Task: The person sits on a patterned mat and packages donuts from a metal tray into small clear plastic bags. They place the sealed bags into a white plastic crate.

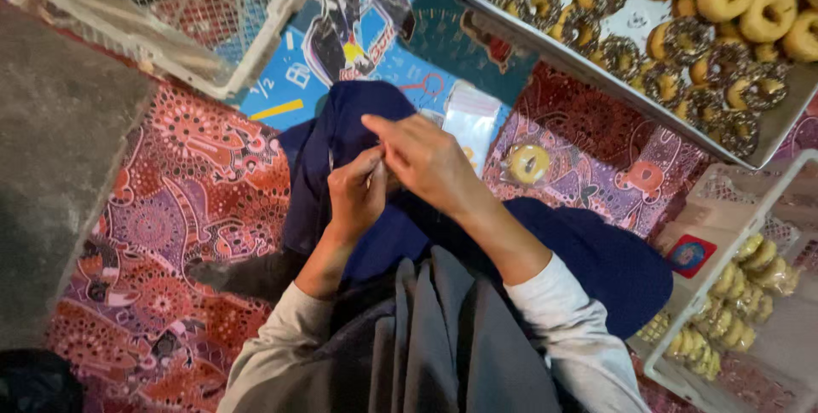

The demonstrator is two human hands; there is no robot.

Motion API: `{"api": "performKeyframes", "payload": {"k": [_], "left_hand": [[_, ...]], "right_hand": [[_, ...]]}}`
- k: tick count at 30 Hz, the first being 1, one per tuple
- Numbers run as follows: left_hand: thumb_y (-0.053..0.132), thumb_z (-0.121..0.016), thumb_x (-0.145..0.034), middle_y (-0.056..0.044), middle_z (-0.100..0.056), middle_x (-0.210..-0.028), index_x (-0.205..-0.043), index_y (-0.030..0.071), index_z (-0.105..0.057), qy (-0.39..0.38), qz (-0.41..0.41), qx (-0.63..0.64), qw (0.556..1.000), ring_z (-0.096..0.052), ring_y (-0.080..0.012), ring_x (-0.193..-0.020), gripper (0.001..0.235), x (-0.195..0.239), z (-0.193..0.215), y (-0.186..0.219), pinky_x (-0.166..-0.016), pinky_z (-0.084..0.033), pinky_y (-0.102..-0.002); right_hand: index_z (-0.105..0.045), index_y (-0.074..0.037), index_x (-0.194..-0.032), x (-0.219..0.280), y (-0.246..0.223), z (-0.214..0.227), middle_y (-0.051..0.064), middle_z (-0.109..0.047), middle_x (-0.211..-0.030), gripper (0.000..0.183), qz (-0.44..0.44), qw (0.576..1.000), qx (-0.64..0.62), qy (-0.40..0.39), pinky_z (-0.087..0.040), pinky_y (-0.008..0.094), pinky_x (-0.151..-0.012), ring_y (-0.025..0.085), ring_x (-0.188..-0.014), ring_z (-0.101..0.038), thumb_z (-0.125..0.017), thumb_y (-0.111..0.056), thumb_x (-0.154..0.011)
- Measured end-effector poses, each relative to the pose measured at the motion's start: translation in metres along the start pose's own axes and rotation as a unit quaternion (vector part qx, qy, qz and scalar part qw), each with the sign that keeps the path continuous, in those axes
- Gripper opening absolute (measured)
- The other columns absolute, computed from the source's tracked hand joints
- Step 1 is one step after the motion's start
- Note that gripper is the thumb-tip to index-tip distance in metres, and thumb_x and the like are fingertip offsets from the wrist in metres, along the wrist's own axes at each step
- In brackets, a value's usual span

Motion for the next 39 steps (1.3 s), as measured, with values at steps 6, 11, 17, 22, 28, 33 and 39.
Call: {"api": "performKeyframes", "payload": {"k": [6,11,17,22,28,33,39], "left_hand": [[0.004,-0.063,-0.107,-0.015,-0.076,-0.113,-0.118,-0.002,-0.074,0.155,0.036,0.180,0.971,-0.072,-0.0203,-0.107,0.017,-0.008,0.019,0.014,-0.099,-0.056,-0.031],[0.015,-0.068,-0.096,-0.027,-0.066,-0.115,-0.109,-0.008,-0.066,0.142,-0.161,-0.065,0.975,-0.061,-0.0344,-0.116,0.026,0.014,0.006,0.062,-0.101,-0.047,-0.039],[0.033,-0.052,-0.110,-0.008,-0.076,-0.101,-0.111,-0.004,-0.079,0.103,0.262,0.264,0.923,-0.068,-0.0126,-0.091,0.045,0.006,0.007,-0.070,-0.086,-0.052,-0.026],[0.011,-0.068,-0.101,-0.005,-0.068,-0.098,-0.103,-0.005,-0.076,0.046,0.239,0.180,0.953,-0.055,-0.0117,-0.074,0.018,0.011,0.000,-0.083,-0.066,-0.044,-0.026],[0.011,-0.058,-0.113,-0.003,-0.055,-0.102,-0.101,-0.001,-0.058,0.108,-0.020,0.081,0.991,-0.048,-0.0089,-0.082,0.017,-0.004,0.014,-0.015,-0.072,-0.041,-0.023],[0.016,-0.054,-0.112,-0.001,-0.050,-0.090,-0.097,0.003,-0.053,0.119,0.038,0.116,0.985,-0.045,-0.0050,-0.067,0.020,0.019,0.019,-0.031,-0.059,-0.038,-0.021],[0.017,-0.052,-0.113,-0.001,-0.053,-0.089,-0.096,0.004,-0.054,0.094,0.073,0.108,0.987,-0.050,-0.0052,-0.065,0.022,0.041,0.019,-0.048,-0.059,-0.040,-0.021]], "right_hand": [[-0.067,-0.003,-0.126,0.049,0.129,0.003,0.014,-0.075,-0.104,0.029,-0.452,0.885,0.018,-0.108,-0.055,0.034,-0.081,0.023,-0.094,-0.074,-0.068,-0.023,-0.105],[-0.047,-0.006,-0.146,0.101,0.086,-0.075,0.007,-0.057,-0.141,0.051,-0.306,0.832,-0.460,-0.042,-0.046,0.029,-0.106,0.016,-0.132,-0.053,-0.065,-0.013,-0.098],[-0.064,-0.004,-0.137,0.092,0.114,-0.095,0.001,-0.069,-0.129,0.033,-0.356,0.810,-0.466,-0.011,-0.046,0.024,-0.106,0.011,-0.122,-0.061,-0.053,-0.015,-0.108],[-0.079,-0.001,-0.111,0.063,0.091,-0.033,0.008,-0.073,-0.097,0.019,-0.250,0.945,-0.191,0.087,-0.051,0.029,-0.079,0.017,-0.091,-0.067,-0.066,-0.012,-0.103],[-0.066,0.003,-0.094,0.045,0.067,0.011,0.009,-0.066,-0.091,0.016,-0.207,0.939,-0.175,0.211,-0.051,0.031,-0.074,0.017,-0.082,-0.065,-0.059,-0.008,-0.103],[-0.060,0.002,-0.090,0.054,0.046,0.003,0.014,-0.057,-0.086,0.017,-0.170,0.968,-0.127,0.134,-0.048,0.034,-0.075,0.023,-0.081,-0.059,-0.056,-0.007,-0.104],[-0.067,-0.002,-0.103,0.068,0.084,-0.016,0.007,-0.068,-0.095,0.026,-0.268,0.912,-0.293,0.107,-0.053,0.029,-0.084,0.019,-0.089,-0.065,-0.051,-0.021,-0.112]]}}
Point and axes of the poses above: each hand's wrist, its own x-axis away from the middle knuckle, its own z-axis out of the back of the hand, y = z × x, the point moved 10 cm from there along -x, towards the middle knuckle
